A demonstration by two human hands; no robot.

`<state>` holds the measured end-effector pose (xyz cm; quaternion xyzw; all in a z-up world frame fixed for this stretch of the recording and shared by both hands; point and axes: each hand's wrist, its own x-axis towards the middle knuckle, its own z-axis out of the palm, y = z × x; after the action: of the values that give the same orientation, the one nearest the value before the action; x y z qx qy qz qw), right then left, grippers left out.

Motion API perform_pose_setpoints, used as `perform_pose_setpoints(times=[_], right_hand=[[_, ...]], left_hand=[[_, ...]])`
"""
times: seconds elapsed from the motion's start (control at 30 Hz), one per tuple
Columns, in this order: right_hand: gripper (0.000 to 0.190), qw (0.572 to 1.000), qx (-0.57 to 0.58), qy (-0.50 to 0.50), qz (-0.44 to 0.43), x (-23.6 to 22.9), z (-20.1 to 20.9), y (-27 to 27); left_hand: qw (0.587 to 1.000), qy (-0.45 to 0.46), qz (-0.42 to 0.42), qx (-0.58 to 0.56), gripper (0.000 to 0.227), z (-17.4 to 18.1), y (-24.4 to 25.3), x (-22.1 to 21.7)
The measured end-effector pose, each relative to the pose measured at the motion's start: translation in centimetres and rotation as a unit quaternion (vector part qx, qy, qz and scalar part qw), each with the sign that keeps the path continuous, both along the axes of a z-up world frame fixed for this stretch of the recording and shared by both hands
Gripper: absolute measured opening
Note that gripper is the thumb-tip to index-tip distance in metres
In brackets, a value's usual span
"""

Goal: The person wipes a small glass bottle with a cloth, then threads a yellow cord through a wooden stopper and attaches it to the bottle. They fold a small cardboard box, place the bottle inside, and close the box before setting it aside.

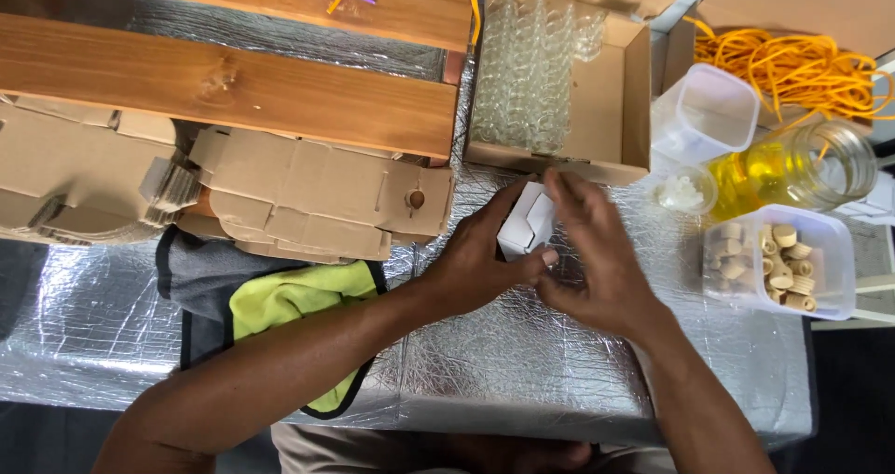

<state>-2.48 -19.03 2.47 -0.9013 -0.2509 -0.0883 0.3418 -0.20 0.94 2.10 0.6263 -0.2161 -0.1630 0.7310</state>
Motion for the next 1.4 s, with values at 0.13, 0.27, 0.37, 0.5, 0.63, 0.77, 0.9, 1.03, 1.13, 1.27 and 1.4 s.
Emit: perform_pose_setpoints(times=[0.13, 0.27, 0.37, 0.5, 0.63, 0.77, 0.9, 1.03, 1.13, 1.27, 1.4], right_hand=[[0.079, 0.998, -0.008, -0.056, 0.026, -0.2, -1.0, -1.5], [0.061, 0.996, 0.039, -0.075, 0.026, -0.3, 0.4, -0.9], [0.043, 0.994, 0.077, -0.080, 0.021, -0.3, 0.7, -1.2], [0.037, 0.990, 0.120, -0.069, 0.002, -0.5, 0.8, -1.2], [0.032, 0.989, 0.126, -0.073, 0.009, -0.4, 1.0, -1.2], [0.026, 0.989, 0.134, -0.065, -0.003, -0.4, 0.9, -1.2], [0.015, 0.987, 0.130, -0.093, 0.005, -0.4, 0.9, -1.7], [0.017, 0.990, 0.121, -0.073, -0.006, -0.4, 0.7, -1.7], [0.017, 0.990, 0.118, -0.070, -0.015, -0.4, 0.1, -2.1], [0.013, 0.990, 0.128, -0.064, -0.017, -0.4, -0.4, -2.0], [0.010, 0.986, 0.159, -0.053, -0.011, -0.3, -0.8, -2.3]], left_hand=[[0.997, 0.053, -0.030, -0.041, 0.086, -1.8, -0.9, 0.3], [0.994, 0.083, -0.049, -0.050, 0.085, -2.2, -0.6, 0.2], [0.990, 0.090, -0.083, -0.066, 0.083, -3.4, -1.1, 0.2], [0.984, 0.112, -0.099, -0.093, 0.082, -2.9, -1.2, 0.3], [0.983, 0.123, -0.097, -0.098, 0.085, -3.6, -1.4, 0.2], [0.982, 0.129, -0.090, -0.100, 0.085, -4.3, -1.6, 0.1], [0.987, 0.111, -0.095, -0.071, 0.086, -4.7, -1.4, 0.0], [0.988, 0.102, -0.110, -0.043, 0.085, -4.8, -1.4, 0.1], [0.988, 0.078, -0.133, -0.021, 0.084, -4.7, -1.4, 0.4], [0.989, 0.063, -0.134, -0.008, 0.084, -4.6, -1.4, 0.5], [0.987, 0.077, -0.138, -0.009, 0.086, -4.5, -1.4, 0.6]])
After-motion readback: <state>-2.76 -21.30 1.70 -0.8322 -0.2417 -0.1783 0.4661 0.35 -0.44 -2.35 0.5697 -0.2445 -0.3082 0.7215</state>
